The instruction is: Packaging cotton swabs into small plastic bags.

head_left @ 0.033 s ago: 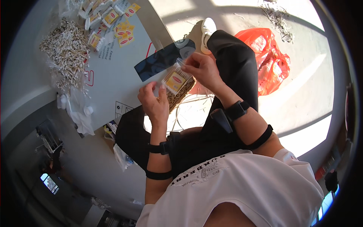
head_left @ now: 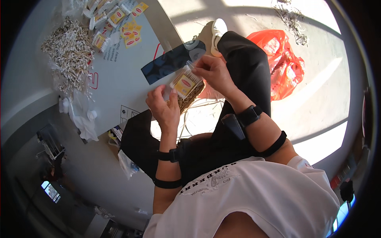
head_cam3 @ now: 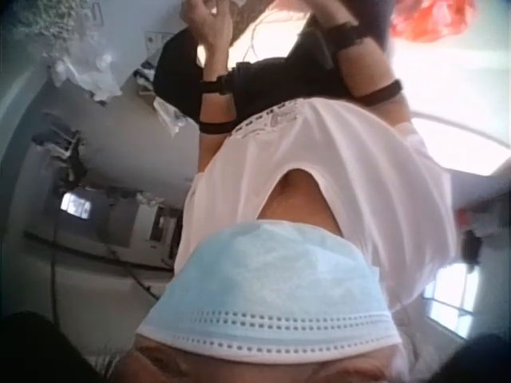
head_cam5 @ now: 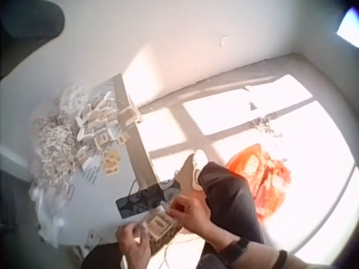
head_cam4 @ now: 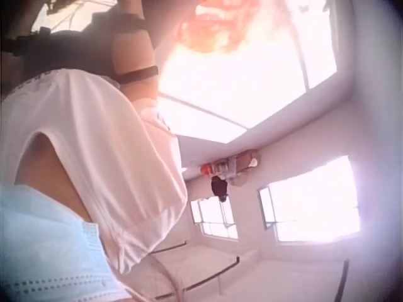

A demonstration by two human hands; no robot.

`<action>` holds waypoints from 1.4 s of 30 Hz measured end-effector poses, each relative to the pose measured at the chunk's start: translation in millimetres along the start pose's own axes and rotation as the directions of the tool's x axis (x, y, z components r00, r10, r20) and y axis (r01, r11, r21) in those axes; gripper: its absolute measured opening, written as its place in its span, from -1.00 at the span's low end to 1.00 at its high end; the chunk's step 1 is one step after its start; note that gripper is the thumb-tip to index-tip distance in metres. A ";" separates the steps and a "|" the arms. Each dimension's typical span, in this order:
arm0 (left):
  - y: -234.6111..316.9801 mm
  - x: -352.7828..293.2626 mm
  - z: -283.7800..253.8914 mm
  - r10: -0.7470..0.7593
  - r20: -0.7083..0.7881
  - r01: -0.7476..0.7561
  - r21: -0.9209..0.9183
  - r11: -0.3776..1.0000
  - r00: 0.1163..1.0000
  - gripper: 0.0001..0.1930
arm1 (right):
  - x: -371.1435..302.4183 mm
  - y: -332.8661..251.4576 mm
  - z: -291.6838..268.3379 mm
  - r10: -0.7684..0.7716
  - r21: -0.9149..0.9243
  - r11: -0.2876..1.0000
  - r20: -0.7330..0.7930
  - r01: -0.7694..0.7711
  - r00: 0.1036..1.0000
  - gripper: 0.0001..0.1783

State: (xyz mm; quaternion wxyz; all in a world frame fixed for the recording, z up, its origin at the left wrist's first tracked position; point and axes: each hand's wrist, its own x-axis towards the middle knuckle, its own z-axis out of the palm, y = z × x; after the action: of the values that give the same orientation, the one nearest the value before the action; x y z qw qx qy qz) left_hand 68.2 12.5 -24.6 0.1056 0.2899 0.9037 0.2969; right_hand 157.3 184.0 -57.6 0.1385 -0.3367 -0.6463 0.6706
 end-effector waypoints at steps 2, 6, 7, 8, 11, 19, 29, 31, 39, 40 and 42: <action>7.5 -4.7 1.8 0.024 -0.002 -0.024 -0.029 0.999 1.000 -0.64 | -2.1 8.4 3.4 -0.049 0.152 0.987 0.025 0.044 0.998 -0.76; 14.4 -1.5 0.1 -0.082 0.003 0.076 -0.427 0.901 0.997 -0.67 | -6.9 -1.8 10.0 0.029 0.353 0.935 -0.009 -0.024 1.000 -0.84; 18.5 -0.4 -2.5 -0.206 0.113 0.220 -0.743 0.632 0.972 -0.73 | -9.8 -7.9 11.2 0.082 0.517 0.853 0.014 -0.078 0.997 -0.86; 23.1 -0.3 -5.8 -0.202 0.100 0.207 -0.748 0.630 0.974 -0.73 | -11.6 -11.3 13.3 0.068 0.513 0.856 0.017 -0.067 0.998 -0.86; 38.6 0.9 -19.6 -0.279 0.145 0.237 -0.913 0.331 0.949 -0.80 | -19.0 -22.3 18.6 0.011 0.503 0.864 -0.004 -0.008 1.000 -0.86; 55.2 -8.8 -38.3 -0.156 -0.059 0.020 -0.886 0.463 0.986 -0.76 | -23.4 -51.4 36.2 -0.129 0.475 0.870 -0.040 0.133 0.991 -0.66; 87.6 -10.3 -29.9 0.246 -0.242 -0.334 -0.466 0.819 0.939 -0.63 | -22.6 -34.6 44.7 -0.051 0.804 0.588 -0.073 0.089 0.996 -0.68; 91.8 -6.2 -29.7 0.356 -0.289 -0.437 -0.299 0.848 0.889 -0.60 | -26.4 -39.8 48.7 -0.017 0.821 0.571 -0.023 0.028 1.000 -0.65; 96.8 9.1 -29.4 0.486 -0.278 -0.522 -0.068 0.850 0.828 -0.60 | -31.8 -46.4 46.8 -0.032 0.852 0.521 -0.030 0.042 0.999 -0.66; 96.6 9.5 -29.5 0.491 -0.277 -0.528 -0.074 0.846 0.826 -0.62 | -32.8 -48.0 46.5 -0.029 0.841 0.539 -0.036 0.046 0.999 -0.65; 96.4 10.1 -29.6 0.497 -0.276 -0.535 -0.080 0.841 0.823 -0.64 | -34.1 -50.2 46.4 -0.027 0.829 0.556 -0.044 0.052 0.999 -0.65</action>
State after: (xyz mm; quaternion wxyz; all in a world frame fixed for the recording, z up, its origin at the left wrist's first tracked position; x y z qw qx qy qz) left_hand 93.8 67.6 56.5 -0.0688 0.4762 0.7714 0.4163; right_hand 140.6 133.2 -3.1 0.3040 -0.2261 -0.2603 0.8881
